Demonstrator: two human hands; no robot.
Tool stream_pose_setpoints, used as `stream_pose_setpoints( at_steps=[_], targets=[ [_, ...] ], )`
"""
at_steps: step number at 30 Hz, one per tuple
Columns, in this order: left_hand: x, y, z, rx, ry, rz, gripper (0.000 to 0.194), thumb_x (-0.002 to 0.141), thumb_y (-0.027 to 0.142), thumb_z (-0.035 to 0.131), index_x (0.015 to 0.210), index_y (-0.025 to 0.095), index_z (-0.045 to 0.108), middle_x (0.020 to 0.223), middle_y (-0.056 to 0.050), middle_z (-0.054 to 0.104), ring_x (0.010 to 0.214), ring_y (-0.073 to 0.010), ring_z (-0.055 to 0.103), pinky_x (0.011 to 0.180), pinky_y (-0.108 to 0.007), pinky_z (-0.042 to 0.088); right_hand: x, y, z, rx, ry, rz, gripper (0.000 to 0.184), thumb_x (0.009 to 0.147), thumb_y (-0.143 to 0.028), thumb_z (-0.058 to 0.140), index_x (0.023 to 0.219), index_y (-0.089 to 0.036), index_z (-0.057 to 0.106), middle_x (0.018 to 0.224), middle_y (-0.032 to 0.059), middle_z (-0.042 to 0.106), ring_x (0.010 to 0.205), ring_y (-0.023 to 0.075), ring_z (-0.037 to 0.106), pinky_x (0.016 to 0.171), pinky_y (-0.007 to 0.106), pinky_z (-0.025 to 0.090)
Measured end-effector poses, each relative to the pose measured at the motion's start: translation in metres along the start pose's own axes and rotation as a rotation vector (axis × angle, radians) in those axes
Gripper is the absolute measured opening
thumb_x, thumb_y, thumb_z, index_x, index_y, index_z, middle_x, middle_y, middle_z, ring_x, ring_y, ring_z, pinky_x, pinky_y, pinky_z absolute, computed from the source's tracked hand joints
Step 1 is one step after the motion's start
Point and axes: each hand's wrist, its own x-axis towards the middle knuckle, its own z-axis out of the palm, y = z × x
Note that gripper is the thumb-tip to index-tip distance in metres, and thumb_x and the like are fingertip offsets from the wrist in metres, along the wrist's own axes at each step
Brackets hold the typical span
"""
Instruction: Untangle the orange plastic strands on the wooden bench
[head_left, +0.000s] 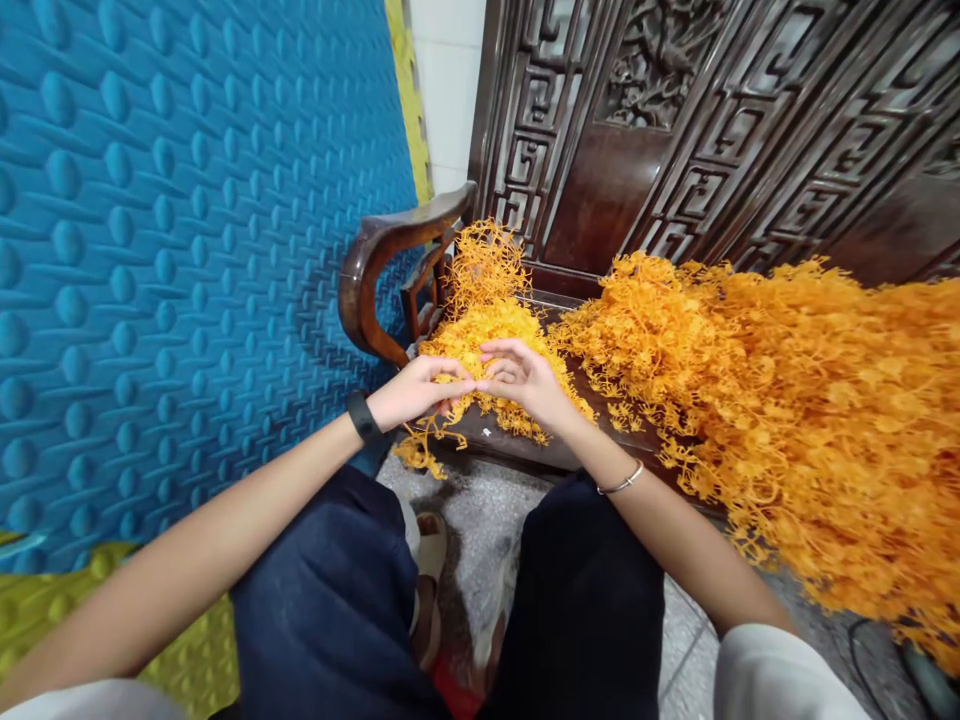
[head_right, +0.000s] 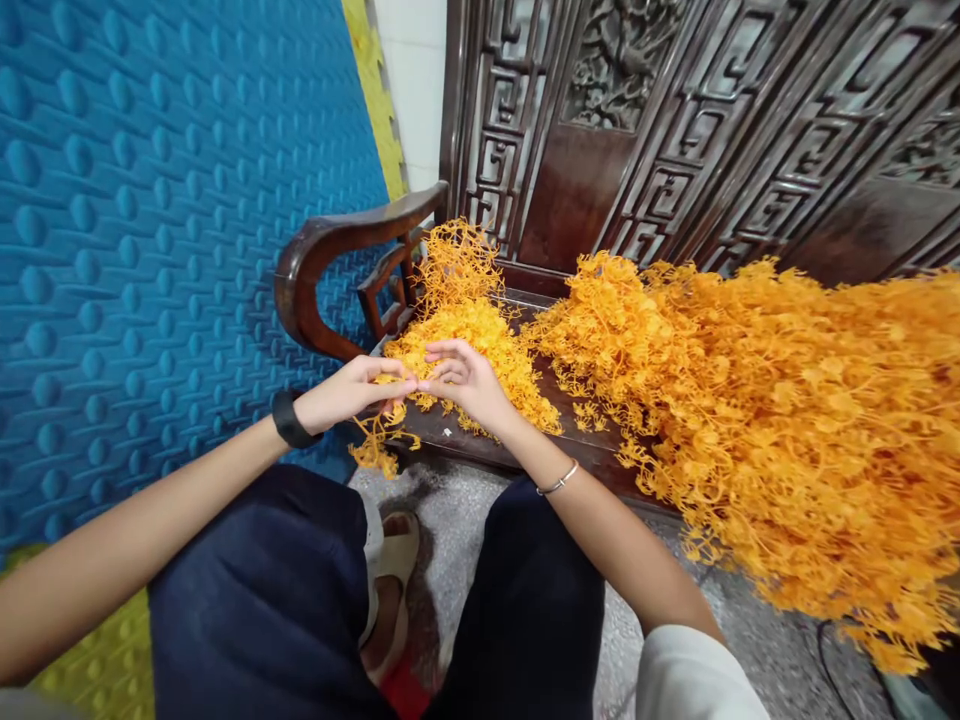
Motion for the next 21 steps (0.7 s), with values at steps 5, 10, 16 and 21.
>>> stream_pose_setpoints(
  at_steps=[5,10,16,21],
  targets=[
    [0.006,-0.005,0.001,0.048,0.069,0.021,0.023,0.080,0.033,0.055,0.066,0.015,0.052,0.050,0.005,0.051,0.042,-0.0066,0.045,0.043,-0.019,0.031,0.007,0.000,0.002,-0.006,-0.021,0.165,0.024,0.060,-0.027,0.078,0.078,-0.020,0.063,0.083,0.0006,0.066,0.080,0.0126,0.061,0.083,0.031,0.048],
    [0.007,-0.002,0.003,0.283,0.141,0.153,0.033,0.085,0.035,0.047,0.060,0.015,0.048,0.052,0.005,0.043,0.046,-0.0067,0.038,0.049,-0.021,0.029,0.015,0.006,-0.002,-0.051,-0.006,0.090,0.022,0.058,-0.025,0.077,0.071,-0.020,0.061,0.071,-0.0031,0.062,0.068,0.0104,0.056,0.071,0.029,0.045],
    [0.008,0.010,0.007,0.569,0.336,0.277,0.024,0.087,0.026,0.044,0.069,0.014,0.056,0.052,0.005,0.039,0.050,-0.0091,0.037,0.055,-0.024,0.025,0.029,0.002,0.001,-0.280,0.191,-0.265,0.010,0.069,-0.015,0.063,0.067,-0.020,0.055,0.068,-0.0020,0.056,0.068,0.0123,0.051,0.070,0.030,0.042],
    [0.016,0.014,0.014,0.556,0.414,0.226,0.024,0.087,0.024,0.044,0.069,0.015,0.056,0.051,0.004,0.041,0.049,-0.0099,0.038,0.055,-0.024,0.024,0.039,0.005,0.006,-0.549,0.444,-0.418,0.012,0.073,-0.010,0.054,0.067,-0.020,0.050,0.070,-0.0003,0.053,0.072,0.0145,0.048,0.072,0.031,0.041]
  ],
)
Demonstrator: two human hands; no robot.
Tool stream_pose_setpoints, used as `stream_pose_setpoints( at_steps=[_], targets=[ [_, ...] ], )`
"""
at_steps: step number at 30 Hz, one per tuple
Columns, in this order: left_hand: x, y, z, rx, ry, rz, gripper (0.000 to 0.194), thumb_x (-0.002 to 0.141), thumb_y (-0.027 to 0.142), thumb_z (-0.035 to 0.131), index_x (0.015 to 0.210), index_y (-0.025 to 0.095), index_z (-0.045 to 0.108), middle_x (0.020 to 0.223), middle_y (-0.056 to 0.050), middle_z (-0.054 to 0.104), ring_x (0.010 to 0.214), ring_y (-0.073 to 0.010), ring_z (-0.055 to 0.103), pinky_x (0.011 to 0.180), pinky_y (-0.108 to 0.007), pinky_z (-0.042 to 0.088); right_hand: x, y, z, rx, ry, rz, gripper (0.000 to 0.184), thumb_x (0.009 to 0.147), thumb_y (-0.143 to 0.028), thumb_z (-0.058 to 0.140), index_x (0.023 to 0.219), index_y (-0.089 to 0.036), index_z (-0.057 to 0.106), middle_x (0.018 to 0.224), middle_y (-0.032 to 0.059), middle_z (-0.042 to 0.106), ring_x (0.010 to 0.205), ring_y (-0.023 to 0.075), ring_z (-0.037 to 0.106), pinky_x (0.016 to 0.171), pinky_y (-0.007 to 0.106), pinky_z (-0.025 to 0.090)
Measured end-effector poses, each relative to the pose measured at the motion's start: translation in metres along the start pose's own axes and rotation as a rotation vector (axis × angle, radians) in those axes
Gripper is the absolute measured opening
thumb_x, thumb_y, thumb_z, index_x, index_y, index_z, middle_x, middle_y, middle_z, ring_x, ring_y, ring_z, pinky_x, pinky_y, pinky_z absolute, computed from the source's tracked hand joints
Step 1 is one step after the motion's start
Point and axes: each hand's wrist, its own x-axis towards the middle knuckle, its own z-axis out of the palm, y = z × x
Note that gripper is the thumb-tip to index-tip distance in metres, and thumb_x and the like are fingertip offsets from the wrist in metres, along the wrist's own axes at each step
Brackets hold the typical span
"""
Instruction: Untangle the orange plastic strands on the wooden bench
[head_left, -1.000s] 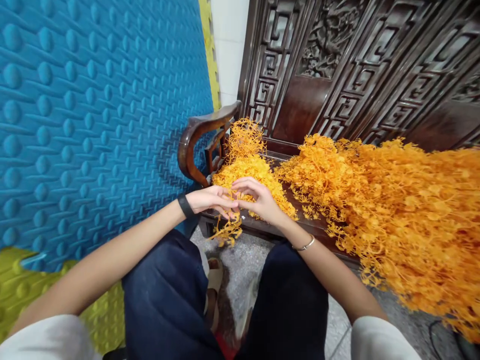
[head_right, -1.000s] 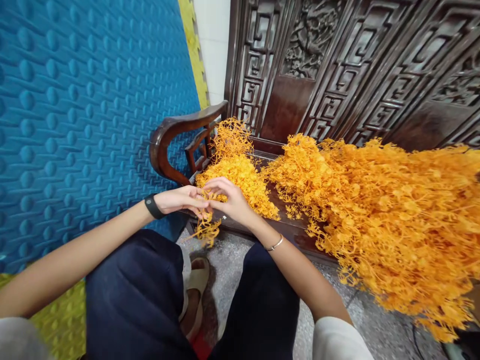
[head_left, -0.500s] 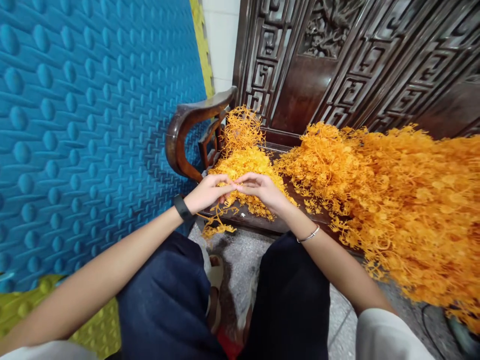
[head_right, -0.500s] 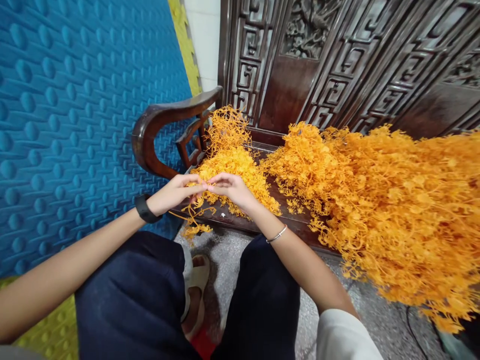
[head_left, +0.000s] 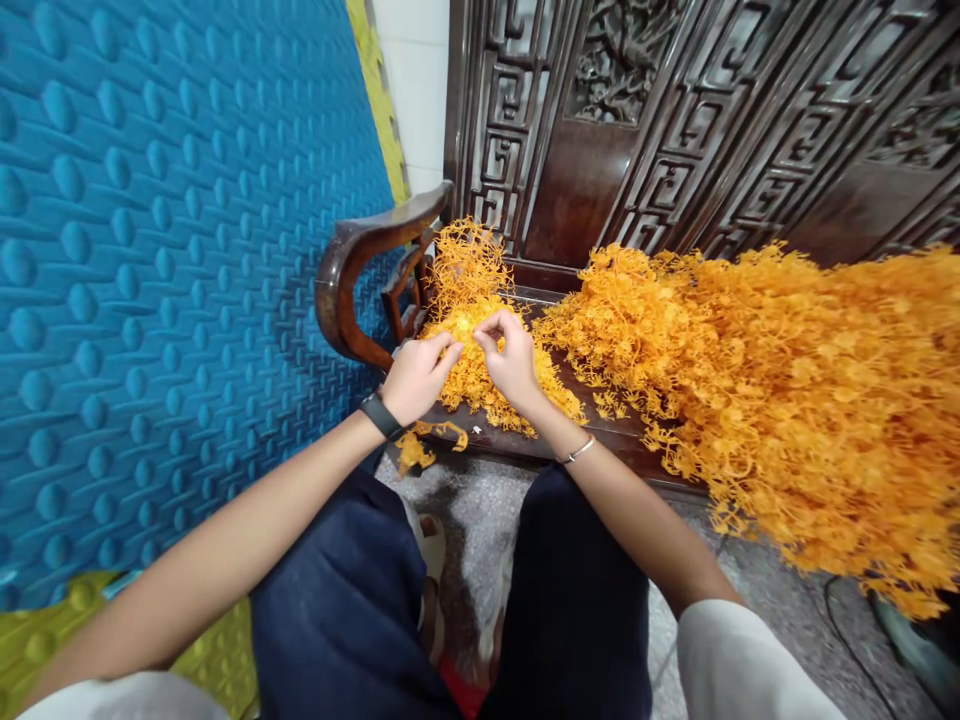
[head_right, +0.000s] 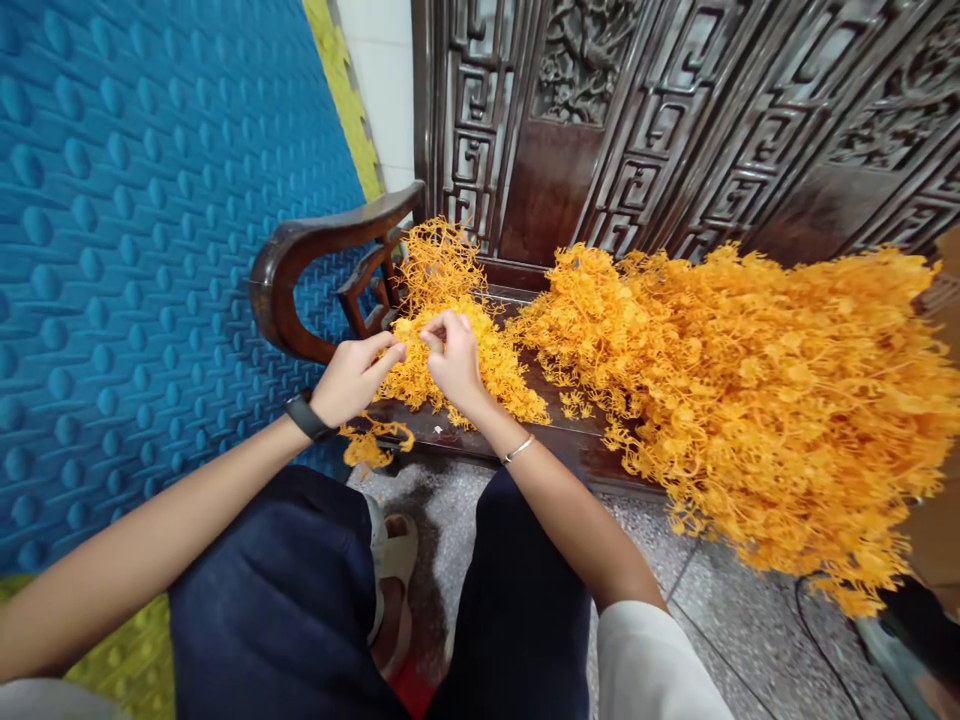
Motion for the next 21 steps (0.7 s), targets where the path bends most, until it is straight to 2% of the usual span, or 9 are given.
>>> stream_pose_setpoints(
  at_steps=[2,5,7,8,10,12,14,17,21],
  targets=[
    [-0.004,0.001,-0.004,-0.051,0.046,-0.017,0.025,0.087,0.024,0.044,0.065,0.015,0.053,0.051,0.004,0.040,0.049,-0.0094,0.037,0.055,-0.024,0.025,0.010,0.017,-0.013,-0.041,0.157,0.090,0.013,0.072,-0.009,0.052,0.067,-0.020,0.048,0.070,-0.0002,0.052,0.072,0.0147,0.048,0.071,0.031,0.041],
    [-0.016,0.002,-0.015,-0.192,0.178,-0.032,0.027,0.088,0.029,0.043,0.066,0.016,0.050,0.054,0.004,0.040,0.052,-0.0091,0.037,0.054,-0.023,0.026,0.029,0.051,-0.055,-0.019,0.493,0.320,0.013,0.071,-0.011,0.049,0.064,-0.020,0.043,0.065,-0.0018,0.049,0.065,0.0131,0.046,0.067,0.029,0.041],
    [-0.024,0.001,-0.021,-0.252,0.199,-0.050,0.028,0.088,0.033,0.043,0.067,0.016,0.051,0.056,0.004,0.041,0.053,-0.0091,0.037,0.053,-0.023,0.028,0.036,0.069,-0.081,-0.031,0.575,0.240,0.005,0.073,-0.017,0.050,0.069,-0.019,0.048,0.070,-0.0007,0.053,0.069,0.0133,0.050,0.071,0.029,0.042],
    [-0.026,-0.001,-0.023,-0.260,0.136,-0.052,0.028,0.087,0.035,0.044,0.068,0.016,0.051,0.056,0.004,0.042,0.052,-0.0088,0.037,0.052,-0.022,0.028,0.036,0.075,-0.089,-0.061,0.522,0.192,0.002,0.073,-0.020,0.052,0.071,-0.019,0.052,0.074,0.0008,0.057,0.072,0.0145,0.052,0.073,0.030,0.042],
    [-0.027,-0.003,-0.022,-0.288,-0.077,-0.071,0.026,0.085,0.038,0.047,0.072,0.017,0.052,0.057,0.005,0.044,0.049,-0.0080,0.038,0.048,-0.021,0.028,0.032,0.081,-0.091,-0.142,0.338,0.098,0.006,0.074,-0.023,0.056,0.074,-0.018,0.060,0.080,0.0036,0.062,0.078,0.0172,0.054,0.075,0.032,0.042],
    [-0.025,-0.006,-0.020,-0.318,-0.325,-0.079,0.027,0.085,0.042,0.048,0.074,0.017,0.051,0.057,0.005,0.046,0.045,-0.0072,0.039,0.045,-0.020,0.029,0.023,0.080,-0.078,-0.221,0.139,0.047,0.006,0.074,-0.022,0.059,0.072,-0.019,0.064,0.080,0.0046,0.065,0.079,0.0188,0.055,0.076,0.033,0.042],
    [-0.022,-0.007,-0.019,-0.328,-0.479,-0.048,0.031,0.086,0.045,0.047,0.073,0.017,0.051,0.056,0.005,0.046,0.045,-0.0068,0.040,0.044,-0.019,0.029,0.016,0.077,-0.063,-0.278,-0.013,0.032,0.007,0.075,-0.018,0.059,0.070,-0.019,0.064,0.077,0.0045,0.066,0.078,0.0192,0.055,0.076,0.034,0.042],
    [-0.020,-0.005,-0.019,-0.338,-0.530,-0.005,0.033,0.087,0.045,0.046,0.071,0.016,0.051,0.056,0.005,0.044,0.046,-0.0059,0.039,0.044,-0.018,0.029,0.009,0.076,-0.050,-0.331,-0.106,0.041,0.009,0.076,-0.014,0.059,0.069,-0.019,0.063,0.075,0.0043,0.065,0.078,0.0195,0.054,0.077,0.034,0.041],
    [-0.017,-0.006,-0.016,-0.411,-0.618,-0.100,0.032,0.087,0.045,0.046,0.070,0.018,0.045,0.057,0.006,0.045,0.041,-0.0050,0.039,0.042,-0.019,0.030,0.005,0.082,-0.055,-0.358,-0.098,0.055,0.009,0.078,-0.016,0.058,0.072,-0.020,0.063,0.076,0.0040,0.065,0.078,0.0191,0.054,0.078,0.035,0.040]
  ],
)
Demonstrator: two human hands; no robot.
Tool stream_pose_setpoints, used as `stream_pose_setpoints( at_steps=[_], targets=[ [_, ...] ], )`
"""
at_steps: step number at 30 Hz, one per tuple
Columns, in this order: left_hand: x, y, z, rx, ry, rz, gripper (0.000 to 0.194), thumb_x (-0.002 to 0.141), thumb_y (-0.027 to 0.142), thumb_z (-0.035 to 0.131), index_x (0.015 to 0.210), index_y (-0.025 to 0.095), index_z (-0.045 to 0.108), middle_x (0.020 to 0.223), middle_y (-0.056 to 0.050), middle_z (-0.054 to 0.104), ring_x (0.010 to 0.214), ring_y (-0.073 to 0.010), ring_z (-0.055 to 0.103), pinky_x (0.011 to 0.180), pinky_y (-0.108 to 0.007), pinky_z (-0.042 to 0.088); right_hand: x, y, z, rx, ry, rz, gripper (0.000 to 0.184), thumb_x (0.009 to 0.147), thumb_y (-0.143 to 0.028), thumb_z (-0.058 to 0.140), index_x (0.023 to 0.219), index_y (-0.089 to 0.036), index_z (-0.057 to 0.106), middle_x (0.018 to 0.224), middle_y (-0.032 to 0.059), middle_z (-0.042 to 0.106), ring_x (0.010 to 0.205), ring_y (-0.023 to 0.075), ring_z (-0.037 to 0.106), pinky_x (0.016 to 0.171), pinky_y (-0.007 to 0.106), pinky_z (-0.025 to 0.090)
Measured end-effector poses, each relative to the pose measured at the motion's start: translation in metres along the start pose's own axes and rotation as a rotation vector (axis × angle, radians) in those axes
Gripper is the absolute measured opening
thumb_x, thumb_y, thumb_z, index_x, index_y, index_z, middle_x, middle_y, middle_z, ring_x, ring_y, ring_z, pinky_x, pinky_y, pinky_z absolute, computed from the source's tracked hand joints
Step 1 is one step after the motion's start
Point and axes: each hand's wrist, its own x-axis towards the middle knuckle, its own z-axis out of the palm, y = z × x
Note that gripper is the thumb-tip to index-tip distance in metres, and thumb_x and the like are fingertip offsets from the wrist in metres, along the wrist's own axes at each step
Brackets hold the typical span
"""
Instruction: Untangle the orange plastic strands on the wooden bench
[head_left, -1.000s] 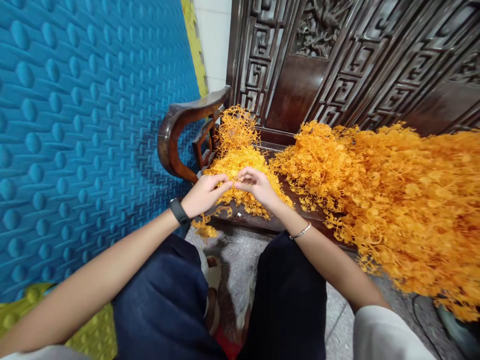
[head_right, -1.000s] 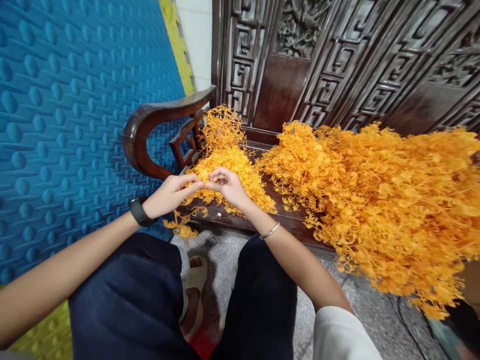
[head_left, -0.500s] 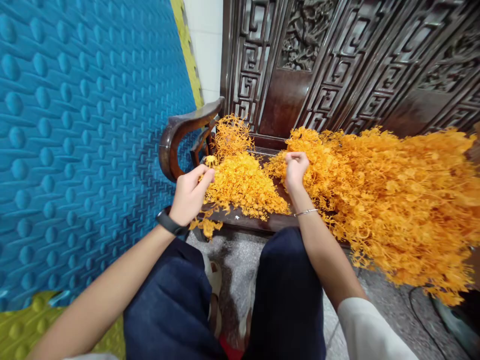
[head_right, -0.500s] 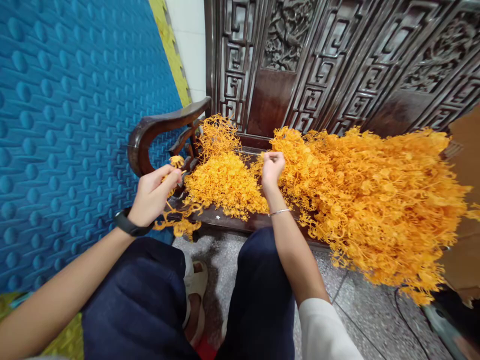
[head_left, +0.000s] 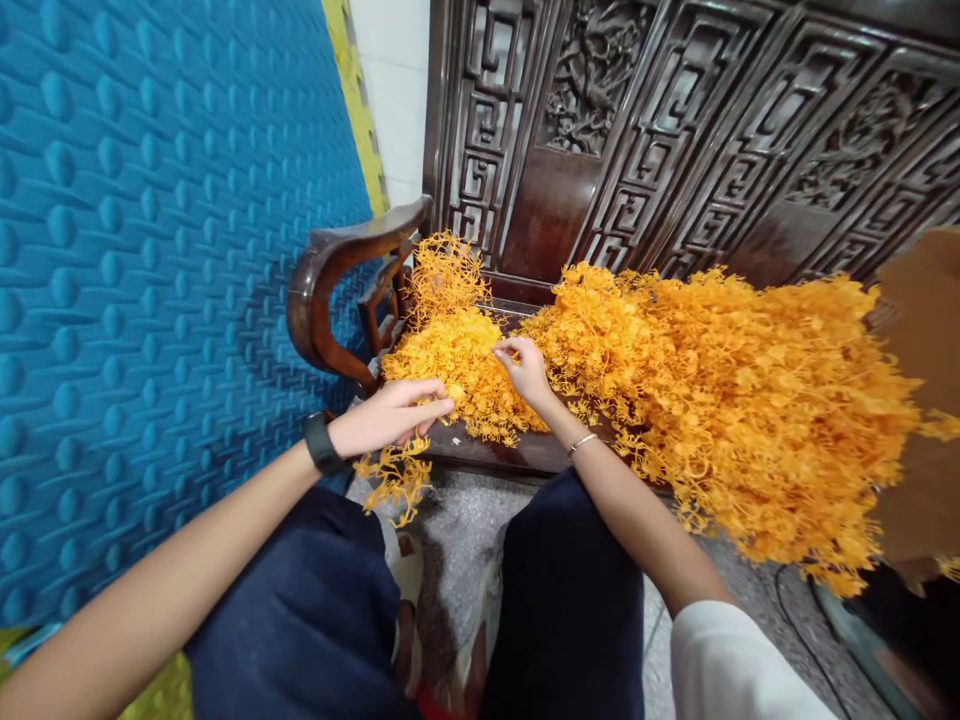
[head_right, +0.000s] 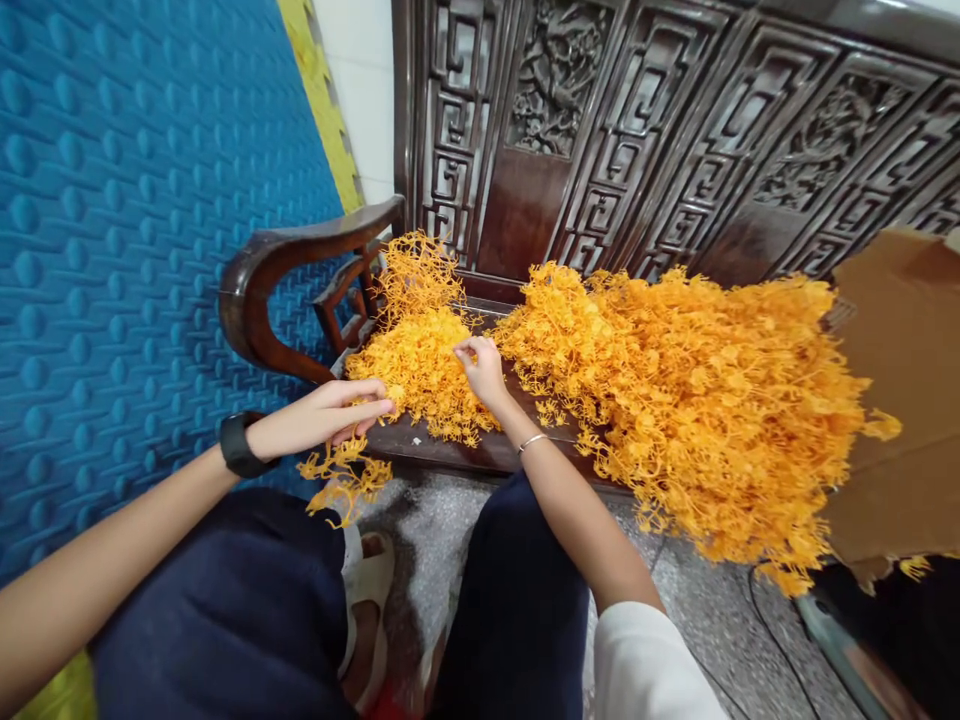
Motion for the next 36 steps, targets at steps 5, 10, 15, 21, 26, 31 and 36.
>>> stream_pose_setpoints(
  at_steps=[5,10,15,21,26,31,36],
  targets=[
    [0.009,-0.010,0.000,-0.004,-0.038,-0.011,0.033,0.089,0.046,0.040,0.075,0.017,0.047,0.062,0.004,0.049,0.041,-0.0054,0.041,0.041,-0.020,0.032,-0.005,0.005,-0.002,-0.024,-0.020,-0.002,0.009,0.079,-0.017,0.057,0.073,-0.019,0.063,0.078,0.0046,0.066,0.079,0.0196,0.054,0.078,0.034,0.040],
    [0.014,-0.015,0.001,-0.068,-0.004,-0.010,0.033,0.089,0.046,0.039,0.081,0.017,0.052,0.062,0.003,0.049,0.041,-0.0065,0.042,0.040,-0.020,0.032,-0.009,-0.001,0.003,0.005,-0.007,-0.142,0.013,0.084,-0.025,0.054,0.076,-0.020,0.063,0.085,0.0042,0.068,0.084,0.0198,0.055,0.084,0.037,0.038],
    [0.018,-0.017,0.002,-0.236,0.056,-0.046,0.030,0.085,0.047,0.047,0.085,0.018,0.054,0.057,0.002,0.051,0.039,-0.0081,0.041,0.038,-0.022,0.031,-0.012,-0.006,0.008,-0.012,-0.015,-0.158,0.013,0.085,-0.025,0.053,0.084,-0.021,0.065,0.091,0.0055,0.067,0.092,0.0217,0.053,0.089,0.040,0.037],
    [0.017,-0.017,-0.001,-0.144,0.085,-0.033,0.021,0.089,0.037,0.046,0.077,0.019,0.046,0.053,0.006,0.049,0.034,-0.0051,0.038,0.037,-0.019,0.027,-0.020,-0.040,0.004,0.384,-0.198,-0.031,0.023,0.084,-0.042,0.055,0.084,-0.022,0.066,0.085,0.0033,0.068,0.085,0.0180,0.058,0.081,0.035,0.045],
    [0.018,-0.017,-0.002,-0.067,0.092,-0.025,0.021,0.087,0.034,0.047,0.075,0.017,0.050,0.052,0.006,0.046,0.037,-0.0057,0.040,0.038,-0.019,0.029,-0.030,-0.074,0.008,0.715,-0.469,0.096,0.026,0.070,-0.044,0.070,0.086,-0.023,0.068,0.086,0.0002,0.069,0.081,0.0138,0.062,0.079,0.031,0.048],
    [0.021,-0.020,-0.003,-0.043,0.222,-0.079,0.026,0.084,0.033,0.047,0.065,0.016,0.051,0.049,0.005,0.043,0.039,-0.0062,0.034,0.041,-0.021,0.026,-0.024,-0.079,0.019,0.824,-0.326,0.296,0.030,0.051,-0.037,0.083,0.064,-0.020,0.061,0.068,-0.0019,0.065,0.067,0.0125,0.059,0.072,0.031,0.049],
    [0.028,-0.020,-0.004,0.011,0.362,0.031,0.025,0.082,0.028,0.047,0.060,0.016,0.051,0.055,0.004,0.044,0.053,-0.0087,0.040,0.053,-0.022,0.032,-0.010,-0.083,0.026,0.847,-0.196,0.403,0.027,0.049,-0.031,0.081,0.058,-0.018,0.059,0.063,-0.0028,0.061,0.063,0.0106,0.055,0.070,0.030,0.048]
  ],
)
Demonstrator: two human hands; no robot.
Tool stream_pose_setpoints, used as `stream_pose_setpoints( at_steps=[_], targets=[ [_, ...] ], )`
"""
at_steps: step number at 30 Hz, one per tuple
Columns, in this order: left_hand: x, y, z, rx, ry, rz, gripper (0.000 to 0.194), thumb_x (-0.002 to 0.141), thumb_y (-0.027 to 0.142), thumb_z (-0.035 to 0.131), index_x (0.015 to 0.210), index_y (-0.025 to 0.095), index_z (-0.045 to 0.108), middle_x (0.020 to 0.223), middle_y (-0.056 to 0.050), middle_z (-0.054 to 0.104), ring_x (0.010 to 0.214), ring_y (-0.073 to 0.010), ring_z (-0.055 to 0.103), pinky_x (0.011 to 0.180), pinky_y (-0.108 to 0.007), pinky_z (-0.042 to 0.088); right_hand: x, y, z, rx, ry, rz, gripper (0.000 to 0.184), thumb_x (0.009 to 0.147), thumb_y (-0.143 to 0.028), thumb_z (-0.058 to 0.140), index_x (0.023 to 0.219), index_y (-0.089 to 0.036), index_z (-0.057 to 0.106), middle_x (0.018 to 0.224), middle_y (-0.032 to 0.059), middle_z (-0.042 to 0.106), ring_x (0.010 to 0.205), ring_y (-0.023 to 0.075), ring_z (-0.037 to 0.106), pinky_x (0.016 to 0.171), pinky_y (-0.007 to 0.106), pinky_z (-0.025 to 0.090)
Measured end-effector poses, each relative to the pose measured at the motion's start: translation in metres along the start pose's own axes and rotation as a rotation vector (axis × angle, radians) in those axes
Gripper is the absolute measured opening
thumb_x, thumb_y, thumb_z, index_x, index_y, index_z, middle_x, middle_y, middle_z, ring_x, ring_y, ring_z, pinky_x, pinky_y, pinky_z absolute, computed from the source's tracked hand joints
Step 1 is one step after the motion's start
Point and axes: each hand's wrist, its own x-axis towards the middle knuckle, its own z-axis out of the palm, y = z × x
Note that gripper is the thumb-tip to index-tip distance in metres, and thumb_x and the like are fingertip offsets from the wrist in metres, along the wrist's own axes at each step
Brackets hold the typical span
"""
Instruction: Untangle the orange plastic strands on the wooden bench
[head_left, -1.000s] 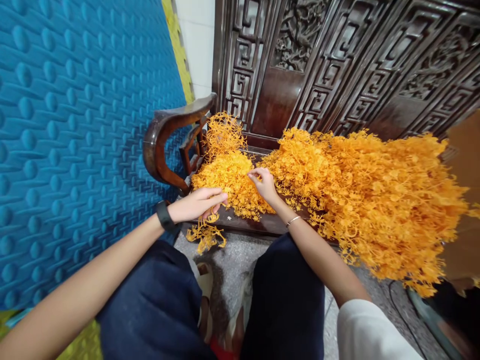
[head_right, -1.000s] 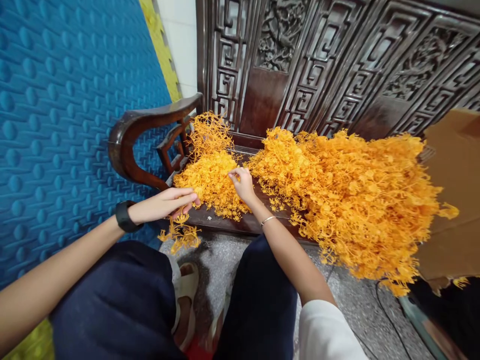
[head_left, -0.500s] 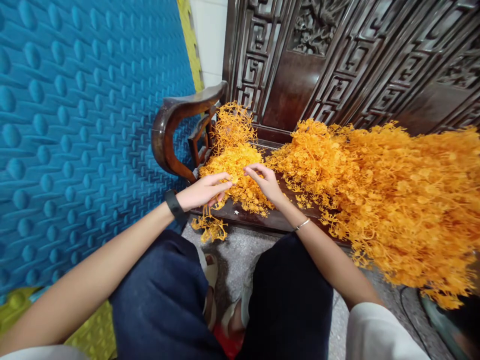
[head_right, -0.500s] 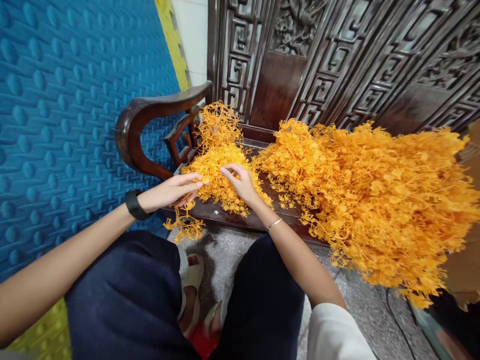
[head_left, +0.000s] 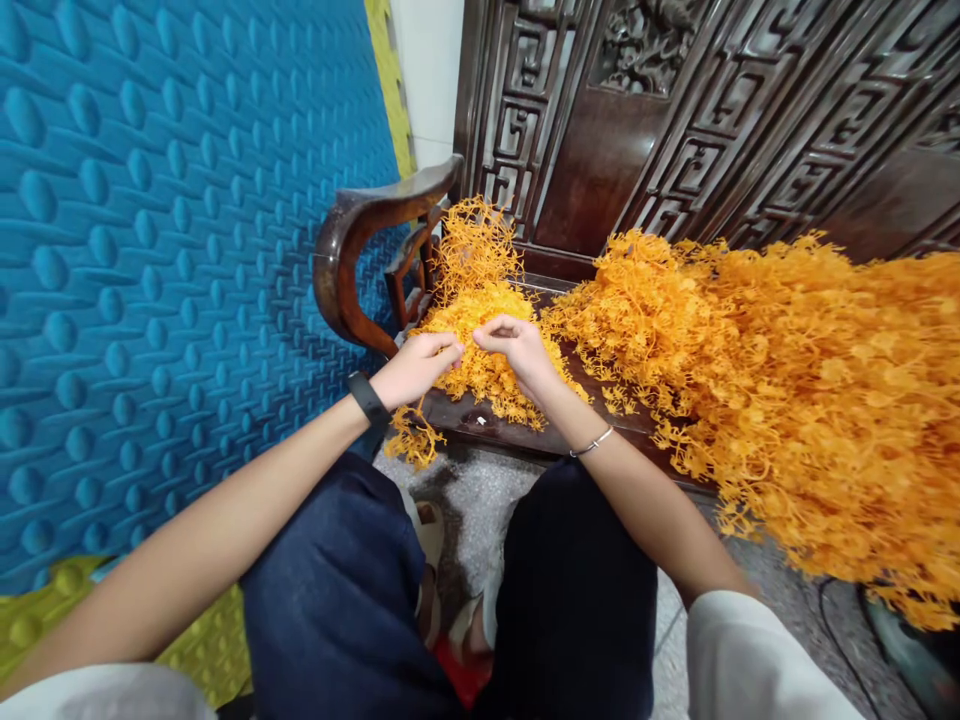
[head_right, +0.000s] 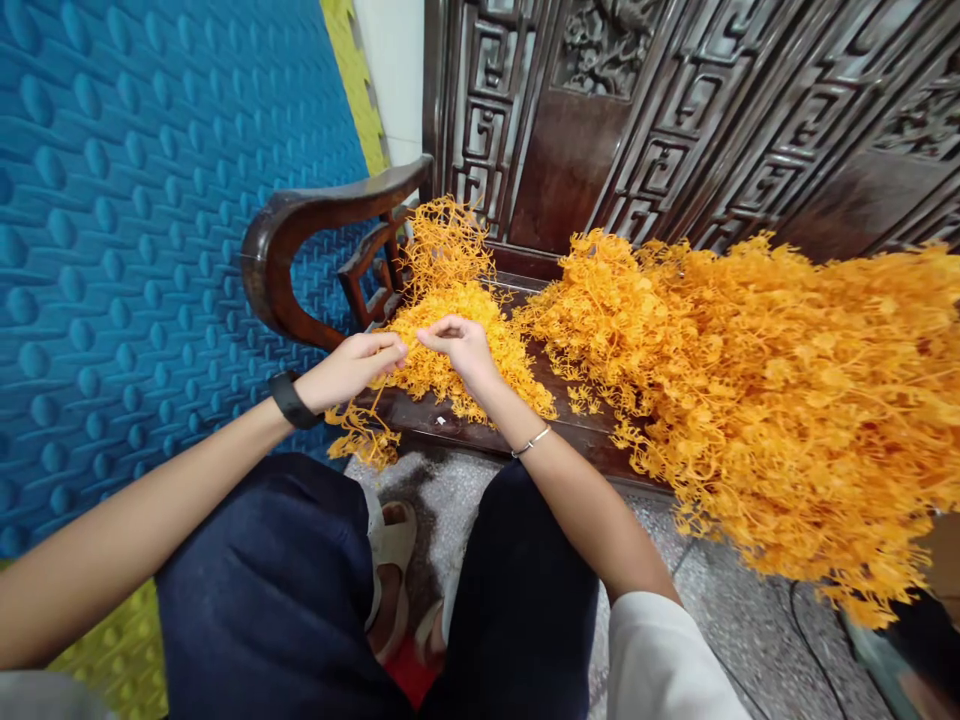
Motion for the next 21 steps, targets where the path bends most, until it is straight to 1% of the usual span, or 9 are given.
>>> stream_pose_setpoints(
  at_steps=[4,8,11,13,15,17,18,19,21],
  targets=[
    [0.005,0.000,0.003,-0.010,0.076,-0.010,0.024,0.081,0.027,0.046,0.059,0.016,0.049,0.054,0.004,0.044,0.053,-0.0097,0.039,0.055,-0.023,0.031,0.010,-0.002,0.009,-0.060,0.123,-0.055,0.025,0.054,-0.031,0.078,0.056,-0.019,0.056,0.058,-0.0033,0.058,0.062,0.0117,0.055,0.069,0.031,0.049],
    [0.010,-0.002,0.004,0.010,0.177,-0.006,0.024,0.080,0.029,0.045,0.059,0.017,0.048,0.052,0.005,0.040,0.050,-0.0094,0.035,0.051,-0.023,0.026,0.020,0.003,0.023,-0.117,0.246,-0.131,0.022,0.060,-0.027,0.073,0.056,-0.018,0.054,0.060,-0.0024,0.058,0.063,0.0121,0.055,0.069,0.030,0.048],
    [0.013,-0.003,0.004,-0.003,0.237,-0.037,0.023,0.079,0.031,0.045,0.061,0.017,0.048,0.051,0.005,0.040,0.048,-0.0090,0.032,0.048,-0.023,0.023,0.029,0.008,0.036,-0.155,0.288,-0.131,0.019,0.064,-0.024,0.069,0.058,-0.019,0.052,0.062,-0.0017,0.058,0.063,0.0122,0.055,0.069,0.030,0.048],
    [0.011,-0.002,0.005,-0.037,0.266,-0.051,0.022,0.078,0.030,0.044,0.060,0.017,0.048,0.051,0.005,0.039,0.048,-0.0090,0.032,0.047,-0.023,0.023,0.039,0.010,0.037,-0.189,0.313,-0.170,0.017,0.067,-0.024,0.066,0.060,-0.019,0.052,0.066,-0.0005,0.060,0.066,0.0130,0.056,0.071,0.031,0.048],
    [0.005,0.000,0.006,-0.077,0.235,-0.056,0.021,0.076,0.027,0.045,0.057,0.017,0.047,0.051,0.004,0.039,0.049,-0.0088,0.033,0.048,-0.023,0.024,0.052,0.009,0.023,-0.217,0.435,-0.227,0.015,0.071,-0.025,0.061,0.061,-0.019,0.051,0.068,0.0007,0.060,0.070,0.0140,0.056,0.073,0.032,0.048],
    [-0.004,0.003,0.008,-0.127,0.149,-0.062,0.021,0.074,0.025,0.046,0.054,0.016,0.047,0.050,0.004,0.040,0.049,-0.0083,0.034,0.048,-0.022,0.025,0.065,0.006,-0.003,-0.213,0.647,-0.262,0.015,0.073,-0.025,0.057,0.061,-0.019,0.049,0.068,0.0008,0.058,0.071,0.0141,0.055,0.075,0.032,0.047],
    [-0.008,0.004,0.007,-0.155,0.111,-0.064,0.021,0.074,0.026,0.047,0.055,0.016,0.047,0.050,0.004,0.040,0.049,-0.0080,0.034,0.048,-0.022,0.025,0.070,0.004,-0.019,-0.207,0.705,-0.277,0.015,0.074,-0.026,0.055,0.062,-0.019,0.049,0.068,0.0009,0.057,0.071,0.0141,0.055,0.075,0.032,0.047],
    [-0.012,0.005,0.007,-0.179,0.096,-0.064,0.021,0.074,0.026,0.047,0.056,0.016,0.048,0.049,0.005,0.039,0.048,-0.0078,0.034,0.048,-0.022,0.025,0.073,0.002,-0.033,-0.222,0.711,-0.314,0.014,0.074,-0.027,0.057,0.064,-0.019,0.051,0.070,0.0011,0.058,0.072,0.0141,0.055,0.075,0.032,0.046],
    [-0.016,0.004,0.003,-0.199,0.099,-0.076,0.021,0.076,0.028,0.048,0.059,0.016,0.051,0.048,0.005,0.039,0.046,-0.0078,0.035,0.046,-0.021,0.025,0.075,0.002,-0.055,-0.326,0.579,-0.399,0.013,0.072,-0.029,0.061,0.068,-0.017,0.057,0.075,0.0021,0.060,0.075,0.0146,0.055,0.076,0.032,0.045]
  ],
)
